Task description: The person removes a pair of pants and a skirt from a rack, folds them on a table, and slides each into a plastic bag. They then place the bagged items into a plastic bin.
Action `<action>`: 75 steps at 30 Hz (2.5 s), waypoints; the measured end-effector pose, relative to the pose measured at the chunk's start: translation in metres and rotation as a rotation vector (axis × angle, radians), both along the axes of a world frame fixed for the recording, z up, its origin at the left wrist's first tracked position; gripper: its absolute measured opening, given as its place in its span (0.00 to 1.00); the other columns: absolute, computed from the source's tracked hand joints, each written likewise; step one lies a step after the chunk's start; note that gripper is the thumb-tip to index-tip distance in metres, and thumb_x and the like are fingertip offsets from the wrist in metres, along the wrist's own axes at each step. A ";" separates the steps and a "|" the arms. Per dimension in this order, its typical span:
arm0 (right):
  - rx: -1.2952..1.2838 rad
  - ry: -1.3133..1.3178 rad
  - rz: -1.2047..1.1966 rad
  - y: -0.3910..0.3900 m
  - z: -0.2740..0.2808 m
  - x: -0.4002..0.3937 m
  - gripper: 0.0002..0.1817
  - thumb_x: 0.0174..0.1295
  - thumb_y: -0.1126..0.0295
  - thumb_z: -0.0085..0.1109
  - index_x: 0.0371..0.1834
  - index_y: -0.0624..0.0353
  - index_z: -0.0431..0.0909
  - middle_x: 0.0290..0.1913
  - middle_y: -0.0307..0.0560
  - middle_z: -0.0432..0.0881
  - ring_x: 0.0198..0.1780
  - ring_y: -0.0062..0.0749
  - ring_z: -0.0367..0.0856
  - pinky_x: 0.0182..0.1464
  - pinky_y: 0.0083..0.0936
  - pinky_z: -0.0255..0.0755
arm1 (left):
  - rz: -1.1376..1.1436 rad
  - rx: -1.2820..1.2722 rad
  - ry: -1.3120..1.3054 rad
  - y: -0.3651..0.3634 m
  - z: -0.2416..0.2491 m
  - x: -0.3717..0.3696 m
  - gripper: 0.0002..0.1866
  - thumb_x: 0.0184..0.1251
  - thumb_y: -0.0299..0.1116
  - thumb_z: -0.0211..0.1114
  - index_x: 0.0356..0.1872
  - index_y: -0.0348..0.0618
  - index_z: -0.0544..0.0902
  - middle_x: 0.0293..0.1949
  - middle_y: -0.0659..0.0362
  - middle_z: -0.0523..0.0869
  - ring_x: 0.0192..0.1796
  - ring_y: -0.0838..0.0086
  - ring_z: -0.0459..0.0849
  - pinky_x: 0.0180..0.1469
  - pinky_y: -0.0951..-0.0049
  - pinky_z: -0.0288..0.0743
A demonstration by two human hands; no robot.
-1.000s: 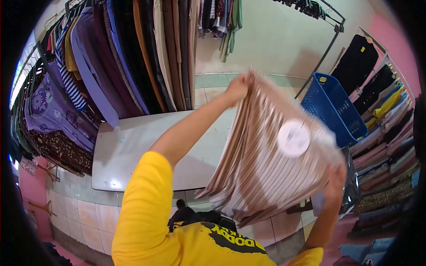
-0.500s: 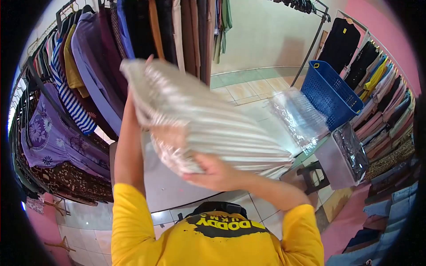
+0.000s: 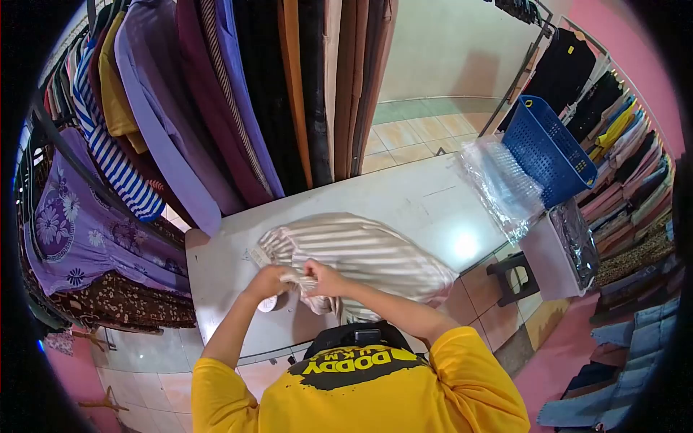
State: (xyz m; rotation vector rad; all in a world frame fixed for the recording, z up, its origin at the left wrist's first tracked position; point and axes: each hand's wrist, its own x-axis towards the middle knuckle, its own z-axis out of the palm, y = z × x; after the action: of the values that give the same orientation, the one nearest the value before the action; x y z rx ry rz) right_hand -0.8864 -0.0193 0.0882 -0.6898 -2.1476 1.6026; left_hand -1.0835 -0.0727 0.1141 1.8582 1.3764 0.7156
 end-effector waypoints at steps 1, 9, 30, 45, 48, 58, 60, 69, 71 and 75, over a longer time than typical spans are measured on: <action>0.144 -0.029 -0.174 0.001 0.007 0.007 0.16 0.43 0.71 0.60 0.37 0.61 0.71 0.33 0.52 0.79 0.38 0.41 0.78 0.44 0.29 0.70 | -0.001 0.003 0.002 0.007 0.004 -0.003 0.12 0.41 0.29 0.67 0.33 0.43 0.81 0.29 0.54 0.83 0.32 0.65 0.82 0.37 0.71 0.74; 0.439 -0.161 -0.857 0.006 0.048 0.134 0.14 0.40 0.77 0.58 0.34 0.61 0.70 0.31 0.53 0.74 0.35 0.45 0.74 0.39 0.32 0.68 | 0.419 0.613 0.099 0.049 0.169 -0.010 0.12 0.39 0.17 0.58 0.30 0.36 0.78 0.28 0.53 0.82 0.32 0.65 0.81 0.38 0.74 0.72; 1.989 -0.150 -1.362 0.222 0.412 0.370 0.17 0.46 0.84 0.46 0.41 0.61 0.76 0.40 0.51 0.79 0.44 0.46 0.76 0.47 0.32 0.69 | 1.359 1.335 0.636 0.115 0.359 -0.209 0.14 0.60 0.34 0.54 0.46 0.45 0.77 0.40 0.57 0.82 0.45 0.66 0.80 0.46 0.74 0.71; 0.257 -0.685 -0.526 0.081 0.145 0.377 0.26 0.40 0.77 0.62 0.49 0.62 0.73 0.36 0.43 0.81 0.37 0.25 0.77 0.41 0.23 0.71 | 0.558 0.451 0.588 -0.055 0.164 -0.120 0.05 0.45 0.22 0.53 0.24 0.38 0.77 0.25 0.48 0.77 0.31 0.53 0.76 0.33 0.63 0.69; 0.305 -0.595 -0.420 0.095 0.045 0.315 0.52 0.36 0.74 0.70 0.67 0.60 0.49 0.50 0.58 0.75 0.50 0.36 0.74 0.53 0.25 0.67 | 0.531 0.241 0.600 -0.055 0.120 -0.121 0.09 0.41 0.19 0.54 0.27 0.36 0.79 0.28 0.47 0.80 0.37 0.51 0.78 0.39 0.62 0.71; 0.821 -0.708 -0.540 0.237 -0.098 0.238 0.15 0.54 0.67 0.49 0.43 0.61 0.74 0.40 0.57 0.77 0.42 0.49 0.77 0.45 0.42 0.69 | 0.803 0.292 0.262 0.014 0.007 -0.188 0.17 0.42 0.13 0.50 0.36 0.34 0.78 0.36 0.44 0.81 0.42 0.55 0.79 0.47 0.65 0.71; 0.791 -0.968 -0.766 0.282 0.004 0.225 0.17 0.54 0.72 0.45 0.49 0.56 0.71 0.30 0.54 0.79 0.34 0.49 0.78 0.38 0.45 0.70 | 0.892 0.529 0.246 0.050 0.073 -0.167 0.12 0.45 0.14 0.49 0.33 0.32 0.75 0.33 0.47 0.79 0.40 0.55 0.77 0.44 0.66 0.70; 1.078 -0.576 -0.990 0.282 0.184 0.321 0.24 0.46 0.71 0.57 0.51 0.57 0.70 0.33 0.49 0.79 0.34 0.48 0.76 0.35 0.37 0.69 | 0.858 1.110 0.646 0.050 0.202 -0.109 0.05 0.46 0.21 0.56 0.27 0.38 0.73 0.26 0.52 0.74 0.35 0.57 0.75 0.39 0.66 0.67; 1.410 -0.749 -0.751 0.261 0.154 0.398 0.16 0.47 0.75 0.53 0.42 0.56 0.76 0.33 0.47 0.79 0.36 0.43 0.76 0.36 0.36 0.69 | 0.739 1.134 0.724 0.023 0.167 -0.117 0.02 0.45 0.24 0.56 0.23 0.41 0.74 0.23 0.53 0.74 0.30 0.59 0.74 0.35 0.64 0.65; 1.155 -0.924 -0.814 0.133 0.083 0.479 0.10 0.48 0.76 0.46 0.28 0.52 0.79 0.32 0.47 0.78 0.38 0.42 0.75 0.41 0.36 0.68 | 0.468 0.493 1.250 -0.061 0.048 -0.116 0.06 0.43 0.28 0.56 0.13 0.51 0.73 0.16 0.58 0.72 0.26 0.65 0.74 0.29 0.66 0.65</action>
State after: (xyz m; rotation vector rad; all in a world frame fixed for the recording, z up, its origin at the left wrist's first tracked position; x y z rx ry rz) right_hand -0.4077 0.1140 0.1712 -1.6593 -2.2668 -0.5167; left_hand -1.1998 -0.1341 0.1616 2.5384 2.6472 -0.0252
